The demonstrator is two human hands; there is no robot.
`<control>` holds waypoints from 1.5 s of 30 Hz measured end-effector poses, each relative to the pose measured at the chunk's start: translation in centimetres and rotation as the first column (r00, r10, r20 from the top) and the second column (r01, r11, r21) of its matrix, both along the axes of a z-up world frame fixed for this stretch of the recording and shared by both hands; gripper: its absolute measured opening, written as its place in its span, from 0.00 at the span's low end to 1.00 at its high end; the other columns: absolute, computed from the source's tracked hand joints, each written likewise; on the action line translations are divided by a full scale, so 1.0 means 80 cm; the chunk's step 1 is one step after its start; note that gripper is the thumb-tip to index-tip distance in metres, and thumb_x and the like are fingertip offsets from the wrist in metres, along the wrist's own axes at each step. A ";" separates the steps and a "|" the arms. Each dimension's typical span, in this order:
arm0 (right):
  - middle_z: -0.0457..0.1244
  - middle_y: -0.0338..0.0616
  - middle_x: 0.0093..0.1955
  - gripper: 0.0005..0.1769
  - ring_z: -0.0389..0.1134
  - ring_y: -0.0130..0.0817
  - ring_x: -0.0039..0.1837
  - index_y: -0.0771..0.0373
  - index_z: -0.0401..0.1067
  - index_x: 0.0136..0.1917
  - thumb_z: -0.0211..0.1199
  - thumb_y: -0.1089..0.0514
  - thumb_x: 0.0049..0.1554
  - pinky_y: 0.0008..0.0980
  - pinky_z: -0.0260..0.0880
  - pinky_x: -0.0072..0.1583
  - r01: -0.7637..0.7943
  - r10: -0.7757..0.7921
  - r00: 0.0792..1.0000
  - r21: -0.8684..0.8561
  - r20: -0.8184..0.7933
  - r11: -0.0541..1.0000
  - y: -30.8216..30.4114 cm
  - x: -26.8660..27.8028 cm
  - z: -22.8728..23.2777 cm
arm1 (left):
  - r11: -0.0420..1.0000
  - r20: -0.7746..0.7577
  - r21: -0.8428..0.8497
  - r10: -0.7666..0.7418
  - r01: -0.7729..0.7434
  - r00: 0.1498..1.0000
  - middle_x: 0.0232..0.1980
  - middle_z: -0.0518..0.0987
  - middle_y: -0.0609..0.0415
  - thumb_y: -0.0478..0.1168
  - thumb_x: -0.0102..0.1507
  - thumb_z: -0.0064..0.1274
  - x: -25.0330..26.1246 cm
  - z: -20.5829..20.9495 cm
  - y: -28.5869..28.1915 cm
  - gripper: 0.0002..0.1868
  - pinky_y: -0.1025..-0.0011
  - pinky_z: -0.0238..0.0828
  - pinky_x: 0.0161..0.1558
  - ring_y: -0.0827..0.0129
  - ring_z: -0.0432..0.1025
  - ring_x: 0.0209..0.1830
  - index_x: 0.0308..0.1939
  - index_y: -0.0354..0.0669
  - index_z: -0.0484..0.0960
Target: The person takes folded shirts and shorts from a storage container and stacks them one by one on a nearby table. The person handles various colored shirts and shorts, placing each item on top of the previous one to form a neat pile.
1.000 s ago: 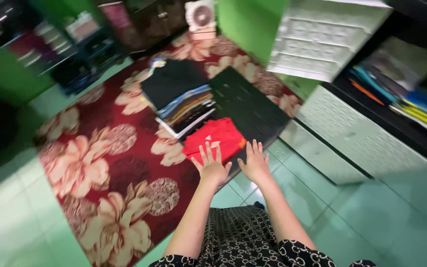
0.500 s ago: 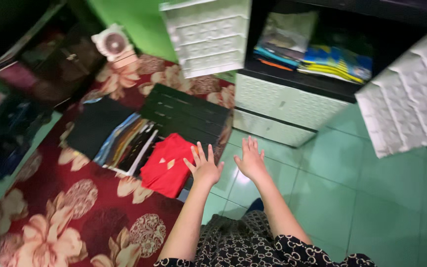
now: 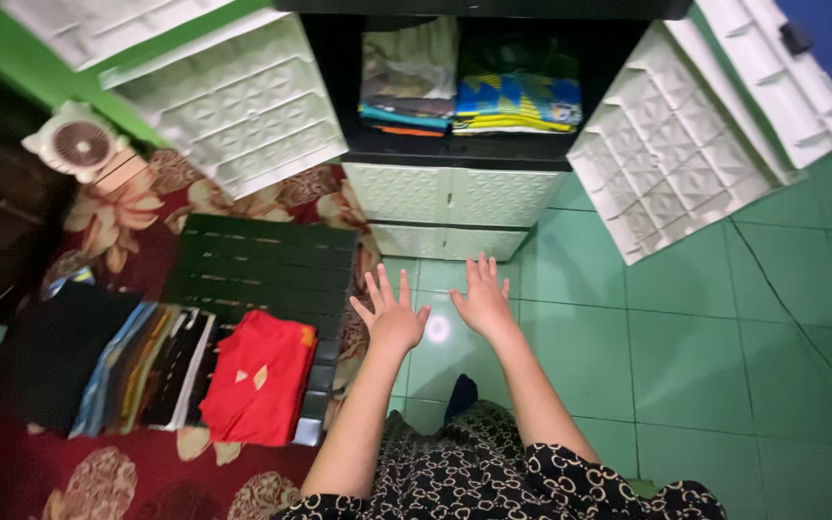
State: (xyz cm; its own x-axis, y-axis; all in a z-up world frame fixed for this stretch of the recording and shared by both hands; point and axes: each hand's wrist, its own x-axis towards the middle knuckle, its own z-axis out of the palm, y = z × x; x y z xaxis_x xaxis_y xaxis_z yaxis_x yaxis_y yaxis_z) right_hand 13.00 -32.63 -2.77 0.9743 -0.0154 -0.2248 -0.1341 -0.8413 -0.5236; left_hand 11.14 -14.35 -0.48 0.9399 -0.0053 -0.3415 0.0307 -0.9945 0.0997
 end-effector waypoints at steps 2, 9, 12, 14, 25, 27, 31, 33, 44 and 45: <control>0.34 0.52 0.86 0.47 0.31 0.49 0.86 0.62 0.46 0.81 0.61 0.44 0.58 0.67 0.35 0.77 0.019 -0.019 1.000 0.003 -0.005 1.000 -0.020 0.009 -0.005 | 1.000 -0.027 0.006 -0.016 0.017 0.999 0.84 0.23 0.44 0.67 0.67 0.39 0.018 -0.002 -0.022 0.47 0.26 0.21 0.71 0.43 0.18 0.83 0.83 0.57 0.38; 0.36 0.53 0.86 0.45 0.32 0.51 0.86 0.62 0.48 0.81 0.61 0.45 0.58 0.66 0.36 0.77 0.080 -0.083 0.994 0.037 0.073 0.996 -0.082 0.038 -0.024 | 0.996 -0.031 -0.015 -0.091 0.091 0.995 0.85 0.24 0.45 0.67 0.67 0.39 0.065 -0.015 -0.090 0.47 0.25 0.20 0.71 0.43 0.18 0.83 0.83 0.55 0.39; 0.37 0.55 0.86 0.43 0.32 0.53 0.86 0.63 0.51 0.80 0.61 0.47 0.58 0.66 0.36 0.77 0.085 -0.091 0.987 0.043 0.136 0.995 -0.109 0.056 -0.030 | 0.992 -0.009 -0.022 -0.124 0.124 0.992 0.84 0.24 0.44 0.67 0.66 0.42 0.081 -0.020 -0.119 0.49 0.25 0.20 0.70 0.43 0.17 0.83 0.83 0.55 0.38; 0.38 0.55 0.85 0.41 0.33 0.54 0.86 0.64 0.53 0.78 0.62 0.49 0.57 0.67 0.37 0.77 0.097 -0.101 0.978 0.031 0.184 0.995 -0.125 0.076 -0.034 | 0.988 0.021 -0.041 -0.146 0.147 0.989 0.84 0.25 0.44 0.65 0.66 0.44 0.096 -0.025 -0.137 0.48 0.24 0.21 0.70 0.42 0.19 0.83 0.82 0.54 0.40; 0.46 0.61 0.82 0.35 0.47 0.58 0.82 0.66 0.60 0.74 0.63 0.59 0.54 0.59 0.48 0.76 0.100 -0.060 0.891 -0.066 0.451 0.993 -0.179 0.245 -0.102 | 0.914 0.381 -0.237 -0.223 0.328 0.897 0.84 0.35 0.42 0.53 0.62 0.57 0.260 -0.113 -0.186 0.49 0.31 0.35 0.73 0.45 0.31 0.84 0.80 0.42 0.49; 0.49 0.62 0.80 0.35 0.50 0.59 0.80 0.67 0.60 0.74 0.63 0.61 0.55 0.53 0.52 0.75 0.106 -0.107 0.864 0.030 0.492 0.994 -0.184 0.271 -0.115 | 0.923 0.337 -0.234 -0.219 0.307 0.916 0.84 0.35 0.42 0.54 0.62 0.58 0.291 -0.124 -0.197 0.50 0.31 0.35 0.72 0.44 0.30 0.84 0.79 0.39 0.49; 0.55 0.64 0.76 0.33 0.57 0.61 0.76 0.70 0.62 0.73 0.64 0.63 0.56 0.47 0.59 0.74 0.113 -0.248 0.783 0.262 0.570 0.958 -0.191 0.323 -0.140 | 0.927 0.338 -0.261 -0.175 0.271 0.925 0.84 0.36 0.46 0.52 0.61 0.59 0.340 -0.142 -0.212 0.51 0.32 0.35 0.73 0.48 0.31 0.84 0.80 0.42 0.48; 0.59 0.64 0.72 0.32 0.60 0.61 0.72 0.72 0.63 0.71 0.64 0.63 0.56 0.46 0.62 0.71 0.123 -0.279 0.745 0.286 0.606 0.950 -0.192 0.343 -0.155 | 0.934 0.318 -0.248 -0.174 0.259 0.932 0.85 0.37 0.48 0.51 0.60 0.59 0.356 -0.150 -0.217 0.51 0.32 0.35 0.73 0.49 0.31 0.84 0.80 0.42 0.47; 0.68 0.49 0.52 0.19 0.72 0.35 0.55 0.72 0.72 0.57 0.67 0.58 0.56 0.32 0.74 0.61 0.028 -0.689 0.674 0.941 -0.266 -0.336 -0.189 0.469 -0.194 | 0.966 0.262 -0.049 -0.232 0.253 0.937 0.82 0.52 0.49 0.52 0.61 0.55 0.380 -0.149 -0.226 0.47 0.22 0.30 0.69 0.54 0.44 0.82 0.78 0.37 0.52; 0.68 0.49 0.52 0.19 0.72 0.36 0.55 0.72 0.72 0.56 0.68 0.57 0.56 0.33 0.74 0.60 0.047 -0.695 0.648 0.927 -0.312 -0.372 -0.186 0.473 -0.189 | 0.966 0.256 -0.044 -0.237 0.256 0.937 0.82 0.52 0.49 0.51 0.61 0.55 0.380 -0.148 -0.226 0.47 0.22 0.30 0.68 0.54 0.44 0.82 0.78 0.37 0.51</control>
State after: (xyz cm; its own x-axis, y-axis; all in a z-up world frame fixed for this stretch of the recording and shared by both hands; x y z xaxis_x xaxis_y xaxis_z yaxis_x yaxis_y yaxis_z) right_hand 50.86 -47.50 -17.91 0.8012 -0.5332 -0.2717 0.2717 0.7286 -0.6288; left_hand 41.55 -32.46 -12.30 0.9604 -0.2639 -0.0891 -0.2493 -0.9571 0.1477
